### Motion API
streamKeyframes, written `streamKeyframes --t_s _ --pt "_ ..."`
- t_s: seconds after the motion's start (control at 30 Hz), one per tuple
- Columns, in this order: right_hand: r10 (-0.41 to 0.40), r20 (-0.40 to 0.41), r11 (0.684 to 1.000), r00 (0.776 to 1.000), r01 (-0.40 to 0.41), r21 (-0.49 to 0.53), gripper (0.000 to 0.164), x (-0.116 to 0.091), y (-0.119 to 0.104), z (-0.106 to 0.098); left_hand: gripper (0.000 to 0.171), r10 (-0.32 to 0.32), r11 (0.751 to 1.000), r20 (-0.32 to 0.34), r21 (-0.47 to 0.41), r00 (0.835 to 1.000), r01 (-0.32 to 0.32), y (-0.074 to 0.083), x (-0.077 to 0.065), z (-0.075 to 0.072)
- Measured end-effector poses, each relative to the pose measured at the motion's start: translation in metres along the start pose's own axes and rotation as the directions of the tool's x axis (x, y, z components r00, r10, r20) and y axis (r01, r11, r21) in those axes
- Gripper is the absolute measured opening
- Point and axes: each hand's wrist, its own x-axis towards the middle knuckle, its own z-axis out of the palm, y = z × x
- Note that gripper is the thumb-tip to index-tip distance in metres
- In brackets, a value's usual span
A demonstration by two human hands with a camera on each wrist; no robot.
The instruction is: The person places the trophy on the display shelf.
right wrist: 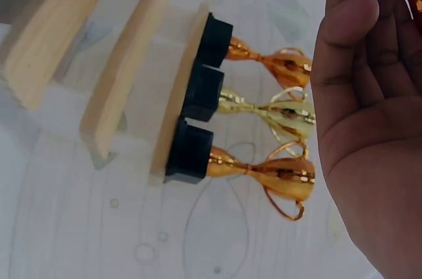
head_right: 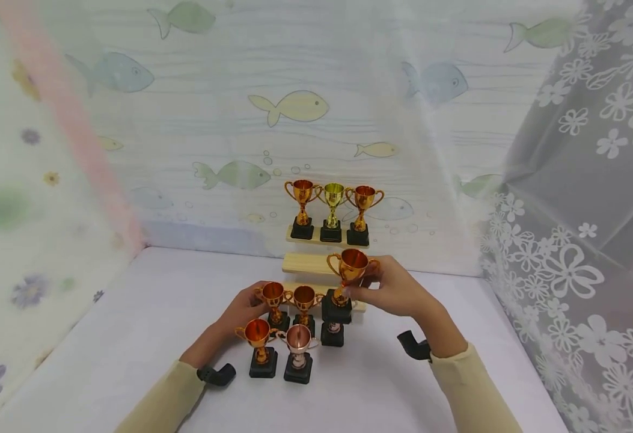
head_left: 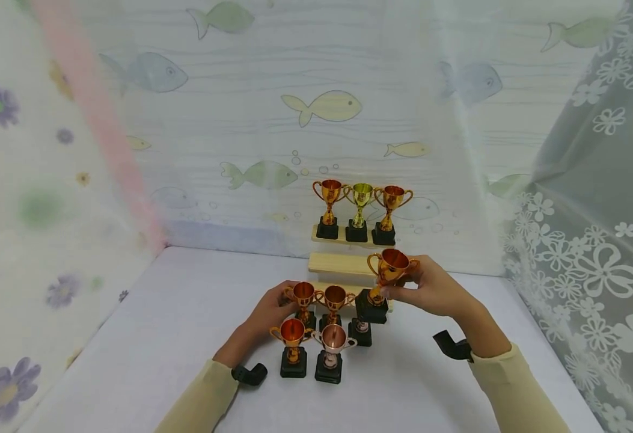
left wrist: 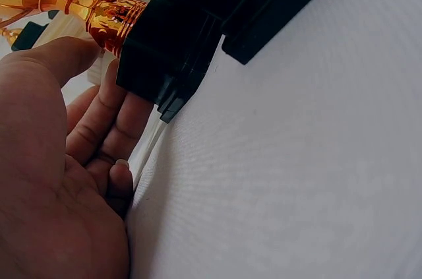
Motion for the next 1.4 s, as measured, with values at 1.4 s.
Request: streamKeyframes --t_s 1.4 --pt "0.387 -0.044 0.914 0.921 -0.376 0.154 0.023 0.124 0.026 0.017 0.038 -0.042 0.999 0.003 -0.006 0.999 0.042 0.003 -0.002 0.000"
